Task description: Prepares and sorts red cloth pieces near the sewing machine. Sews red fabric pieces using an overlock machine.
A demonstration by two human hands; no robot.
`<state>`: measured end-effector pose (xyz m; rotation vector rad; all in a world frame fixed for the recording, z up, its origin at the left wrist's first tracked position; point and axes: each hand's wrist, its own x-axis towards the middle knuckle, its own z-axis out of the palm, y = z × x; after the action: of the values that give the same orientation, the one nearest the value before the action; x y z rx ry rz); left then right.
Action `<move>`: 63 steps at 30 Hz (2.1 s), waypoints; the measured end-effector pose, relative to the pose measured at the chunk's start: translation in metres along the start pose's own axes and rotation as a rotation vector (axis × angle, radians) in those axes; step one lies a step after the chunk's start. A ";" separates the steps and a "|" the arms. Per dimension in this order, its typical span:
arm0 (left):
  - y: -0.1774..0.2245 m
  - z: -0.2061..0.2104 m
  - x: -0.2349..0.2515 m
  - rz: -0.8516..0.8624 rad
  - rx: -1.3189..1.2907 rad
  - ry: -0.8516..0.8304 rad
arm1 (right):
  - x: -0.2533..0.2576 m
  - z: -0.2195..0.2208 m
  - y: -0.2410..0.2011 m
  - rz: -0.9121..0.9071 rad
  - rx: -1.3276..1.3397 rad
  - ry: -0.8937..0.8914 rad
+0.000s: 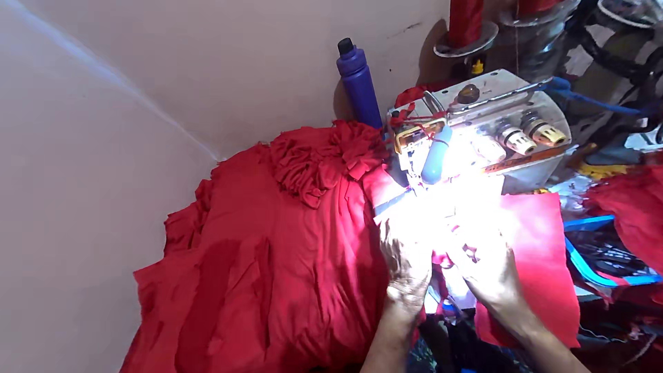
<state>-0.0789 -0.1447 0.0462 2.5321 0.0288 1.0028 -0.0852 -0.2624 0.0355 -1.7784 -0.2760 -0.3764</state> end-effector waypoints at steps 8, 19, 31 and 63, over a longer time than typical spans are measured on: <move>-0.013 -0.009 0.036 -0.126 -0.067 -0.274 | 0.029 0.007 0.004 -0.153 -0.208 0.000; -0.088 0.012 0.123 -0.247 -0.175 -0.381 | -0.054 -0.063 -0.001 -0.389 -0.425 -0.152; -0.045 -0.059 -0.060 -0.134 -0.310 0.100 | -0.108 -0.086 0.071 -0.765 -0.552 -0.062; 0.055 0.011 0.004 -0.425 -0.598 -0.617 | -0.061 -0.158 0.005 -0.360 0.003 -0.210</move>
<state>-0.0763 -0.1985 0.0628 2.0406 0.0716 0.0244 -0.1559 -0.4159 0.0402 -1.7662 -0.7512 -0.4425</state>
